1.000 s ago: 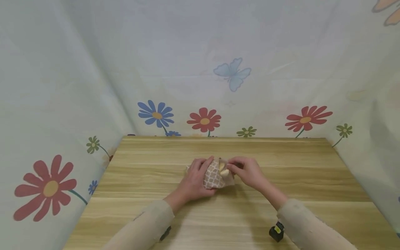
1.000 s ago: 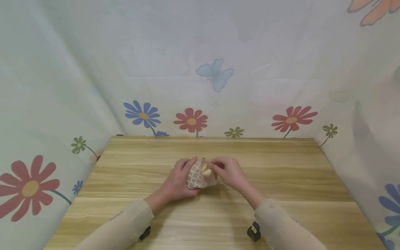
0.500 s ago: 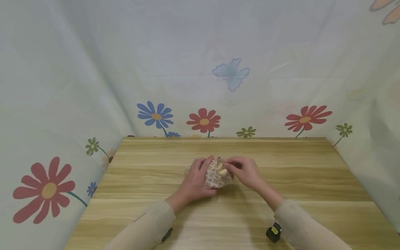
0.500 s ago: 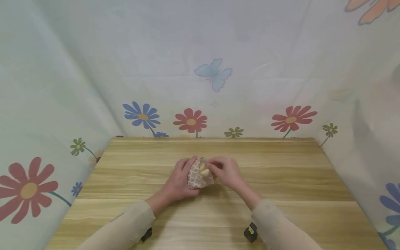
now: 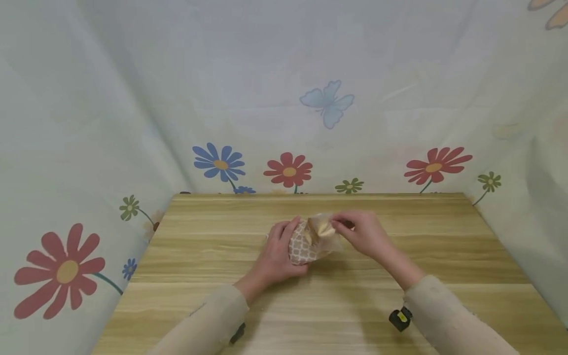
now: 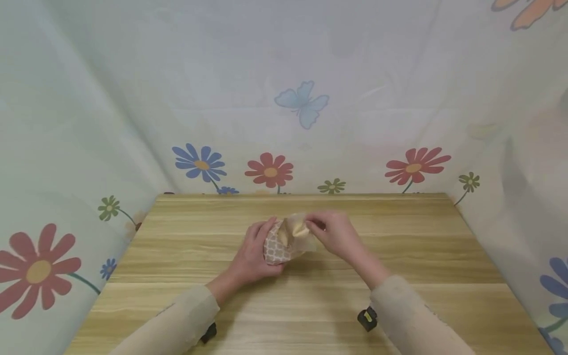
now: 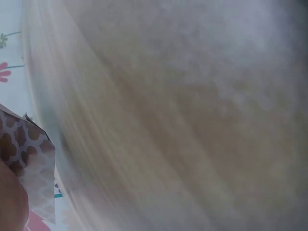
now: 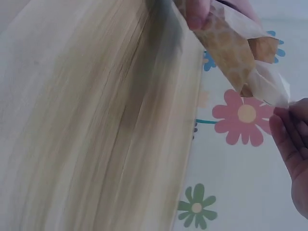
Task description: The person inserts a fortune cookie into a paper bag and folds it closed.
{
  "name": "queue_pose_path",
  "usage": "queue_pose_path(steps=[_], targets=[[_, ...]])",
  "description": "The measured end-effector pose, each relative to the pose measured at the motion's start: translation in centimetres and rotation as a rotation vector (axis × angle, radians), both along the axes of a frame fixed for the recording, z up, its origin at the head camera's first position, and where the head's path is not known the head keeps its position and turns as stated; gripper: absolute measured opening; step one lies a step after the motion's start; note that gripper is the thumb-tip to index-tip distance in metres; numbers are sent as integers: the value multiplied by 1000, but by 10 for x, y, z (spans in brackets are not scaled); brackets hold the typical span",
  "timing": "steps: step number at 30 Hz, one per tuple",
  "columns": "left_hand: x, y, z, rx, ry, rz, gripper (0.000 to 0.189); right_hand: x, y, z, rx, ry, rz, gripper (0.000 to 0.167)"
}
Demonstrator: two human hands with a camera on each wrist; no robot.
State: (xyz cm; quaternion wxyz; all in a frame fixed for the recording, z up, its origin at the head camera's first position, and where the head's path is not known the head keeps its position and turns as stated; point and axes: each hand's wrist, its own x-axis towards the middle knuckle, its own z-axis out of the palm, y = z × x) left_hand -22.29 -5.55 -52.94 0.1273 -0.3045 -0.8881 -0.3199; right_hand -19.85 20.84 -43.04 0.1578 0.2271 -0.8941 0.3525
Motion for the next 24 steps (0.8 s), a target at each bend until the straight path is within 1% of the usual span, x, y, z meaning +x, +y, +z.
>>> queue_pose_path(steps=[3, 4, 5, 6, 7, 8, 12, 14, 16, 18, 21, 24], targets=[[0, 0, -2, 13, 16, -3, 126, -1, -2, -1, 31, 147, 17, 10], [-1, 0, -2, 15, 22, -1, 127, -1, -2, -2, 32, 183, 16, 11], [-1, 1, -3, 18, 25, 1, 127, 0, -3, -2, 29, 209, 16, 11], [-1, 1, -3, 22, 27, 4, 127, 0, -3, -3, 25, 214, 13, 11], [-1, 1, -4, 24, 31, 7, 127, 0, -4, -4, 14, 196, 14, 11], [-2, 1, -5, 24, 33, 11, 127, 1, -5, -5, 0, 159, 15, 10], [-2, 1, -6, 16, 46, 15, 127, 3, -5, -10, -79, -70, 18, 9], [-2, 1, -6, 14, 54, 8, 127, 3, -5, -11, -126, -161, 26, 9], [-3, 1, -6, 14, 57, 1, 127, 3, -6, -12, -164, -218, 46, 10], [-3, 1, -5, 14, 49, -2, 128, 2, -7, -12, -193, -257, 69, 10], [-2, 0, -4, 7, 27, -9, 129, 0, -8, -13, -203, -307, 105, 11], [-1, 0, -2, -8, 3, -14, 130, -5, -8, -14, -188, -357, 134, 13]])
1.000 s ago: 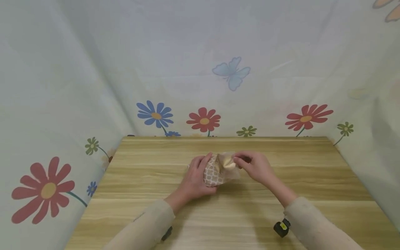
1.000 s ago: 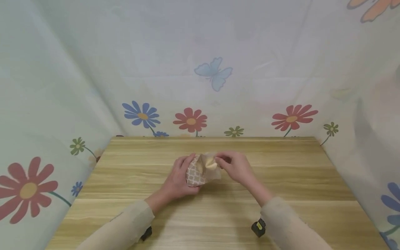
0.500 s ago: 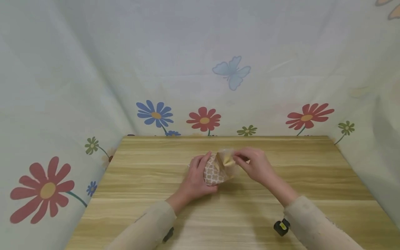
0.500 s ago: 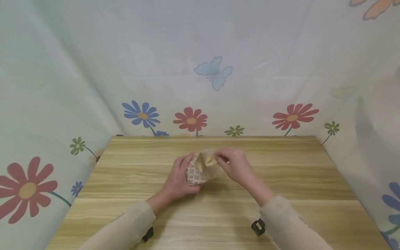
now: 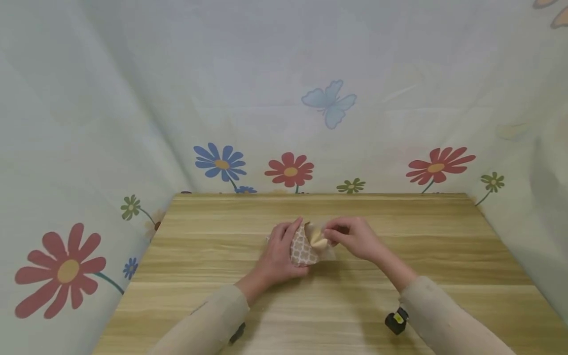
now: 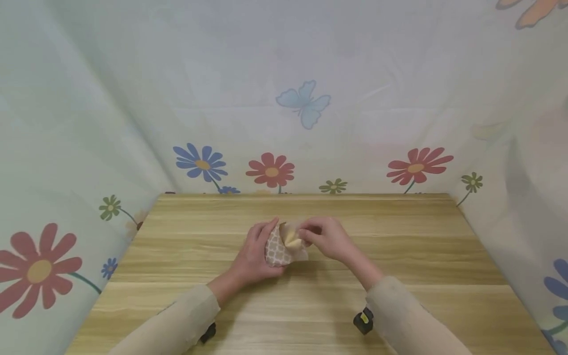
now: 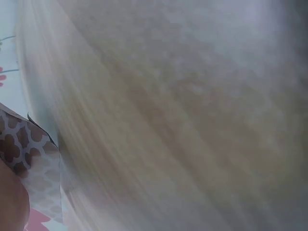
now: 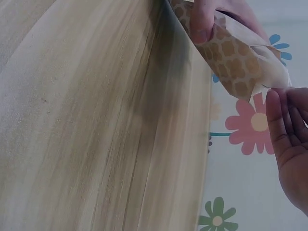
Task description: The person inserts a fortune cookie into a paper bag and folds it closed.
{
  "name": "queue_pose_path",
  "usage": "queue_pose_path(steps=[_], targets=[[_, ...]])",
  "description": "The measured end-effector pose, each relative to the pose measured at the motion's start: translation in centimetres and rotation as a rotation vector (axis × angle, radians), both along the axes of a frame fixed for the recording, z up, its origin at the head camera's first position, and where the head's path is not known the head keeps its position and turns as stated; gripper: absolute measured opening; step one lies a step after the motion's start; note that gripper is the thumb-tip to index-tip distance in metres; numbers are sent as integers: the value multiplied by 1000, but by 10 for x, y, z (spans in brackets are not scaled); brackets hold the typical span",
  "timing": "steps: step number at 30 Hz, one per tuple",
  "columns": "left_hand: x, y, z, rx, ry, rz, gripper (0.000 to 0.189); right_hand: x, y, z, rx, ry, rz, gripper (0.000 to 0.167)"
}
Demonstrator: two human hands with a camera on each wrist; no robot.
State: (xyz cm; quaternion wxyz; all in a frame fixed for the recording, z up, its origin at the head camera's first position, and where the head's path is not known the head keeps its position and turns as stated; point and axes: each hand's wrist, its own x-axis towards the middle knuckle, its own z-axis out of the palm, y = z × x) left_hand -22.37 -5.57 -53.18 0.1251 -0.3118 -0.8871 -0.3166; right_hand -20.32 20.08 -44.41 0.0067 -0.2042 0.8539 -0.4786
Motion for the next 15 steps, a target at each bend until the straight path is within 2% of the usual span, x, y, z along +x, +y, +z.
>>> queue_pose_path(steps=[3, 9, 15], targets=[[0, 1, 2, -4, -18, 1, 130, -5, -1, -1, -5, -20, 11, 15], [-3, 3, 4, 24, -30, -2, 128, -10, -6, -2, -71, -12, -47, 14], [-4, 4, 4, 0, -59, -14, 127, -10, -17, -5, -3, -14, -28, 11]])
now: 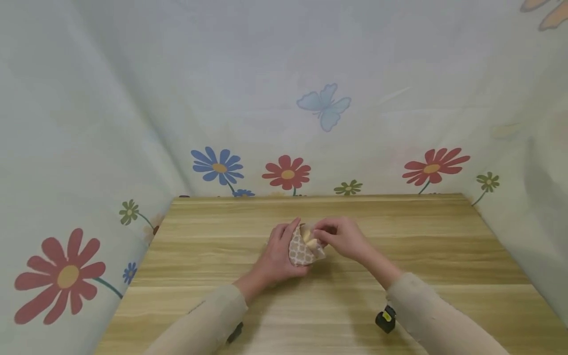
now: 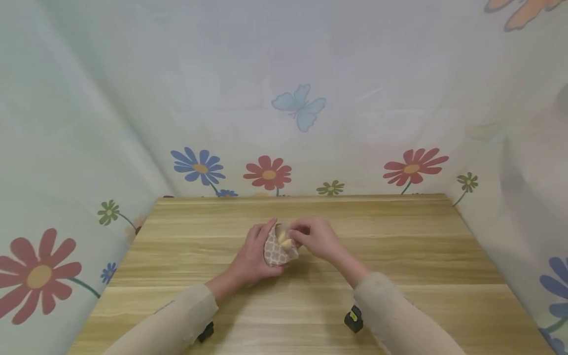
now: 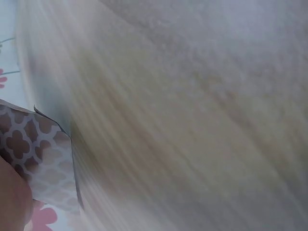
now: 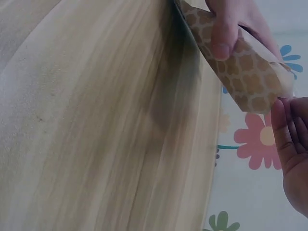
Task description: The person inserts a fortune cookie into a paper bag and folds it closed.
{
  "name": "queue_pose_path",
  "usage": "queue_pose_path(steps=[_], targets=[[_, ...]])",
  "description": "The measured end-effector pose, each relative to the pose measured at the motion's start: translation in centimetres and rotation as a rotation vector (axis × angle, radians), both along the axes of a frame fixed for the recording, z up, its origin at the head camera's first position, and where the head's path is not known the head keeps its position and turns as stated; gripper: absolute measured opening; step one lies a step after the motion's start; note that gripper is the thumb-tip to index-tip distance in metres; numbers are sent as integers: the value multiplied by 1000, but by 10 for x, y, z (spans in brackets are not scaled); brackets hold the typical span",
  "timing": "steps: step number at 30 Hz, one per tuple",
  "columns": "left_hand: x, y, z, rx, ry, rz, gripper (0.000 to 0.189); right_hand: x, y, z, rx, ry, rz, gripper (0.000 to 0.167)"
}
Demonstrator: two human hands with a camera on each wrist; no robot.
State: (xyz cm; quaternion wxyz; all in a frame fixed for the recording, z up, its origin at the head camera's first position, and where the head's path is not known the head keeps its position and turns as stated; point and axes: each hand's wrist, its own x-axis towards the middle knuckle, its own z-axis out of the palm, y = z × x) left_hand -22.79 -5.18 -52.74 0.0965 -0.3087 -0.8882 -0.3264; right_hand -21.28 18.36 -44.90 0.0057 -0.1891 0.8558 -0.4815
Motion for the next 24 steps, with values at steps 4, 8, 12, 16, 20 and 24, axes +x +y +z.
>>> queue_pose_path(steps=[4, 8, 12, 16, 20, 24], targets=[[2, 0, 1, -20, -52, -1, 126, -1, -6, -6, 17, -10, -9, 10], [3, 1, 2, -8, -74, 5, 126, 0, -7, -6, 10, -8, -42, 9], [3, 1, 4, 0, -70, 3, 125, 3, -7, -3, 27, 21, -55, 7], [4, 1, 6, -4, -78, -6, 125, 6, -2, -1, 86, 83, -51, 10], [5, 1, 8, -5, -87, -10, 126, 12, 3, 0, 122, 111, -30, 14], [6, 0, 9, -9, -107, 3, 126, 15, 2, -2, 159, 115, 13, 15]])
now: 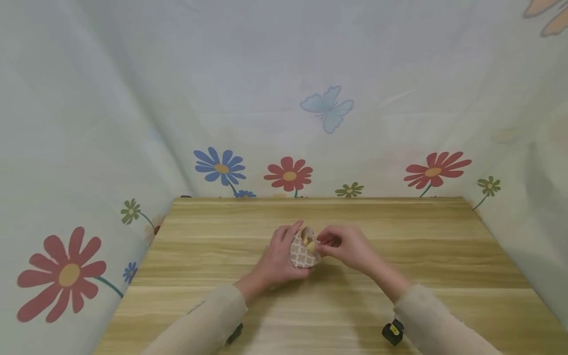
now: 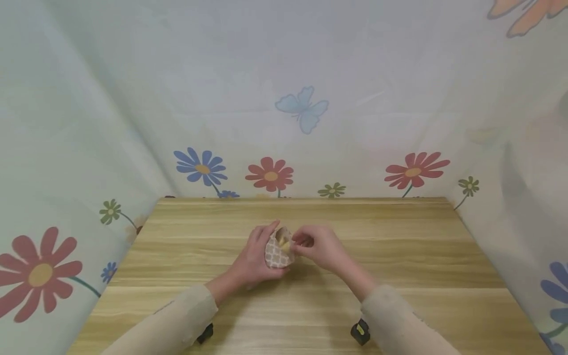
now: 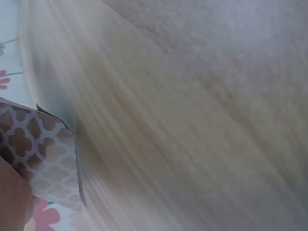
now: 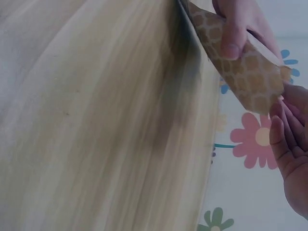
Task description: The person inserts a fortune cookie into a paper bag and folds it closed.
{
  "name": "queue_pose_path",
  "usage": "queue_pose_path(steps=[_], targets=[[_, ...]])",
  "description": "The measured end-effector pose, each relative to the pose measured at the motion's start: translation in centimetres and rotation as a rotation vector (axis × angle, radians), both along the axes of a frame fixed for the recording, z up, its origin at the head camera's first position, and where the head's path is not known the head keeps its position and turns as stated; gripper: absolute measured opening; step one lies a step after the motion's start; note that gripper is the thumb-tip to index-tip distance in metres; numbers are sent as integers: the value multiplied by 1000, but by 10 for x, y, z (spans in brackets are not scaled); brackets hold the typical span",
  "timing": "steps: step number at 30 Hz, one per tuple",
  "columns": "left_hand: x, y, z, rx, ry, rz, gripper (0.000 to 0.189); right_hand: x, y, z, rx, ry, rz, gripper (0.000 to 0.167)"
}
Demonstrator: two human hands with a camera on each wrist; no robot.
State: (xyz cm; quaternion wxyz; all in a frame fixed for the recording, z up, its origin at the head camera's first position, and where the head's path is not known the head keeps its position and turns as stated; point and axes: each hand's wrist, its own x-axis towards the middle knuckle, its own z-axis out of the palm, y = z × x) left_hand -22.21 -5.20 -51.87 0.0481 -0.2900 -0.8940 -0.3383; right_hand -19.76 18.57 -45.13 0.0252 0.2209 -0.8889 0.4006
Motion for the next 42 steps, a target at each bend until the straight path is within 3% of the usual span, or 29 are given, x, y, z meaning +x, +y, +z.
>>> queue_pose_path(steps=[4, 9, 12, 17, 23, 26, 32, 37, 42], targets=[[1, 0, -1, 12, -15, -5, 124, 0, -1, -3, 9, 39, 2, 15], [2, 1, -1, 34, -25, 1, 125, 0, 9, -4, -14, 69, -81, 15], [2, 0, 1, 50, -28, 10, 126, -1, 15, -4, 12, 27, -74, 16], [2, 1, 1, 55, -5, 6, 127, -3, 18, -4, 55, -44, 15, 17], [0, 1, -3, 26, 29, -3, 128, -8, 16, -5, 105, -55, 76, 12], [-2, 1, -6, 22, 39, -4, 127, -9, 16, -7, 114, -53, 68, 4], [-2, 2, -5, 59, 33, 6, 128, -8, 20, -8, 24, -100, -11, 9], [-1, 4, 3, 71, -5, 19, 132, -10, 25, 0, -38, -99, -33, 11], [-3, 5, 10, 87, -55, 11, 130, -13, 33, 16, 11, -86, 17, 12]])
